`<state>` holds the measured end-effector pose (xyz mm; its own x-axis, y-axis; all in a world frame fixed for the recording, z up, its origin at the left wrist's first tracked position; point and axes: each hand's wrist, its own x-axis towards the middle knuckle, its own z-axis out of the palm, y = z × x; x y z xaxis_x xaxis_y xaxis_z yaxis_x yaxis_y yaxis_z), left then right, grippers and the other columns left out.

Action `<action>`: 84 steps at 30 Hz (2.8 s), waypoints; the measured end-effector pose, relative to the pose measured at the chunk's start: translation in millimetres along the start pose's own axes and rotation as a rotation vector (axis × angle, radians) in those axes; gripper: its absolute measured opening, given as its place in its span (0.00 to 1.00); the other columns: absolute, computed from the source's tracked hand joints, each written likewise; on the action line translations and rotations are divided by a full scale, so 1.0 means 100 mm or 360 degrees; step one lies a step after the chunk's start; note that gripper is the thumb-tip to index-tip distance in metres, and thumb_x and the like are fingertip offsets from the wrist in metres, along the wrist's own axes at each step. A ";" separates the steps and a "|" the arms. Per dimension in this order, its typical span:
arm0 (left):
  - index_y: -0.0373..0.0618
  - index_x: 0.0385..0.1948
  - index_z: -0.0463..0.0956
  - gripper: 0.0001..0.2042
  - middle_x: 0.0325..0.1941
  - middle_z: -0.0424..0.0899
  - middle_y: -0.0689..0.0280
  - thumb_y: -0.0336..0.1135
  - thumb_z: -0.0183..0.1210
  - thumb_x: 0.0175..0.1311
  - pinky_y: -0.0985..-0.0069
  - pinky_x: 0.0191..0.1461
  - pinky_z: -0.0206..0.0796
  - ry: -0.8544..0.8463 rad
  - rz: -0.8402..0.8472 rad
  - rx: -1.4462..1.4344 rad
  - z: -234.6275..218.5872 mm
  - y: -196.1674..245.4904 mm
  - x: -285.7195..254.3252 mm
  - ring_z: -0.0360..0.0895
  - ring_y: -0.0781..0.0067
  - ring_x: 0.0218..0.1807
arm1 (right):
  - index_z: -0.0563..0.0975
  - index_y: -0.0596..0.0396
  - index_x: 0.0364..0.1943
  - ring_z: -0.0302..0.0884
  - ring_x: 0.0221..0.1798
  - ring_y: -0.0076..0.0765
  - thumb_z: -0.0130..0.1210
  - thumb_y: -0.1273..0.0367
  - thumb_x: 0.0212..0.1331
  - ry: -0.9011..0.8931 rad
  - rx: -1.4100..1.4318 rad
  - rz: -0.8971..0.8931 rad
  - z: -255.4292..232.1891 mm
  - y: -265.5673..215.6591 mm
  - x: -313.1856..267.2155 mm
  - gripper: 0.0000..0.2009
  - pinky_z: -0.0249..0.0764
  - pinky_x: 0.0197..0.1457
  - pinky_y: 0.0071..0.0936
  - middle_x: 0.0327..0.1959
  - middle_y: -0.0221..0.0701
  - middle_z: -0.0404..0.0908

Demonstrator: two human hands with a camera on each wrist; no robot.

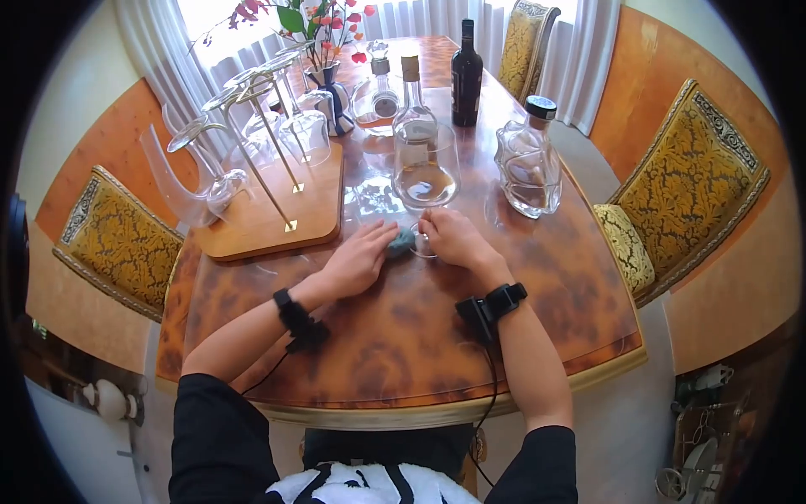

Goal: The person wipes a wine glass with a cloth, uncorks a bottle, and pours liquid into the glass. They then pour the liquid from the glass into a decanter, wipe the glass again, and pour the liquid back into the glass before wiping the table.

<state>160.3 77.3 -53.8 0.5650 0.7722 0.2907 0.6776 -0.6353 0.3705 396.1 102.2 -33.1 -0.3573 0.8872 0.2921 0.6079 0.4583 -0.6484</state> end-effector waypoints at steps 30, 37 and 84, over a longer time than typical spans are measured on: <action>0.44 0.61 0.75 0.20 0.57 0.82 0.54 0.27 0.57 0.66 0.63 0.56 0.75 0.0216 -0.0635 0.0342 -1.23 -0.11 -2.09 0.81 0.54 0.56 | 0.77 0.62 0.49 0.84 0.39 0.28 0.64 0.66 0.65 -0.0798 -0.0260 -0.0028 -0.17 -0.87 -0.32 0.15 0.78 0.42 0.26 0.39 0.34 0.85; 0.42 0.56 0.75 0.19 0.50 0.83 0.48 0.23 0.61 0.62 0.63 0.51 0.75 0.0608 -0.0304 -0.0927 -1.21 0.61 -1.73 0.85 0.49 0.50 | 0.72 0.63 0.60 0.85 0.37 0.30 0.61 0.61 0.68 -0.0514 0.0917 0.0045 0.42 -1.80 -0.77 0.24 0.79 0.40 0.29 0.44 0.39 0.87; 0.35 0.35 0.75 0.09 0.39 0.79 0.47 0.23 0.51 0.53 0.64 0.42 0.68 0.0065 -0.0816 -0.0717 -1.74 0.65 -1.85 0.78 0.47 0.41 | 0.80 0.61 0.43 0.84 0.40 0.33 0.61 0.81 0.57 0.0327 0.0633 -0.0213 0.25 -1.77 -0.85 0.10 0.84 0.42 0.30 0.39 0.39 0.82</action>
<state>17.6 -104.5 70.2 0.2005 0.9796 0.0104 0.5875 -0.1287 0.7989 301.3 -56.1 39.5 -0.2418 0.8322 0.4990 0.2327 0.5490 -0.8028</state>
